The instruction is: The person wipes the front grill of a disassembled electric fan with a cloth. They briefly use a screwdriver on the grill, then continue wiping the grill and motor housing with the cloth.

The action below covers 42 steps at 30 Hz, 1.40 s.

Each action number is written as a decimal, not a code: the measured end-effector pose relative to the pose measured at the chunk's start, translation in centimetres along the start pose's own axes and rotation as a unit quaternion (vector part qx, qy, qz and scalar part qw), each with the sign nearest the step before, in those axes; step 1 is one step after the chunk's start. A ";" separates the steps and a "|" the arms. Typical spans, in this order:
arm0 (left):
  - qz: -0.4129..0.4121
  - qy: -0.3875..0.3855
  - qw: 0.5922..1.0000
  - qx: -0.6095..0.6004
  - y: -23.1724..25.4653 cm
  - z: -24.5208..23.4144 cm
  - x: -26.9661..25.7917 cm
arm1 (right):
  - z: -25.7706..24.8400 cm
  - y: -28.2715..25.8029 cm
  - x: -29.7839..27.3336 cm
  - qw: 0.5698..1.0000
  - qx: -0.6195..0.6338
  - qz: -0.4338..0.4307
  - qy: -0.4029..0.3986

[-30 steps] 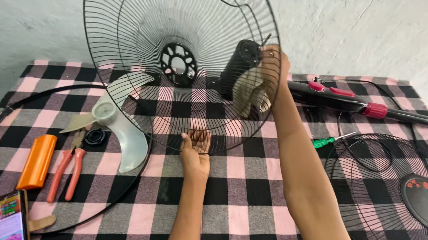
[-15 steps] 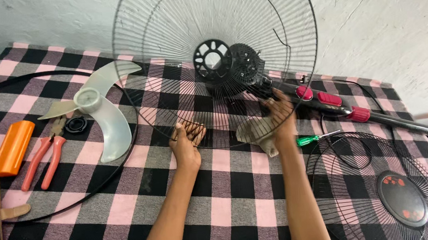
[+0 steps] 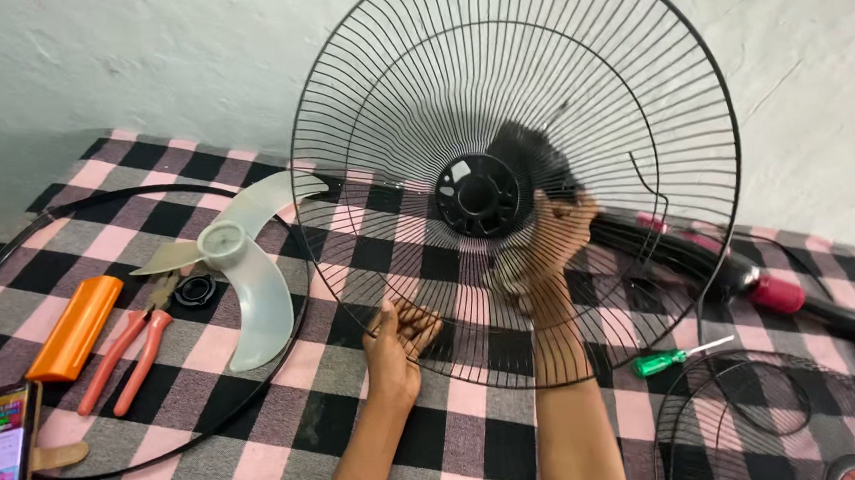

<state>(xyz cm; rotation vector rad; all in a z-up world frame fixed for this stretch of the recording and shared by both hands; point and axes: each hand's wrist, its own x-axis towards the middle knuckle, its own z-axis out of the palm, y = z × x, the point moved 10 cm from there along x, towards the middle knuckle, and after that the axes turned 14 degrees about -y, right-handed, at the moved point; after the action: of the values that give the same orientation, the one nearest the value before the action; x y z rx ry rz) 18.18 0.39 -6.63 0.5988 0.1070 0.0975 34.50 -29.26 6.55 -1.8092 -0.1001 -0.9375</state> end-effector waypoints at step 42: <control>0.008 -0.125 0.970 0.208 0.8 1.2 2.1 | -4.6 -15.6 -15.8 0.857 -0.340 -0.133 -0.364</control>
<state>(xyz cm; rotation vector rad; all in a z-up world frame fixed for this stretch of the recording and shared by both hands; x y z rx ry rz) 20.35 0.64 -5.31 1.0265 -0.1271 0.0132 13.67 -20.55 9.03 -2.8060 -0.5651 -0.4213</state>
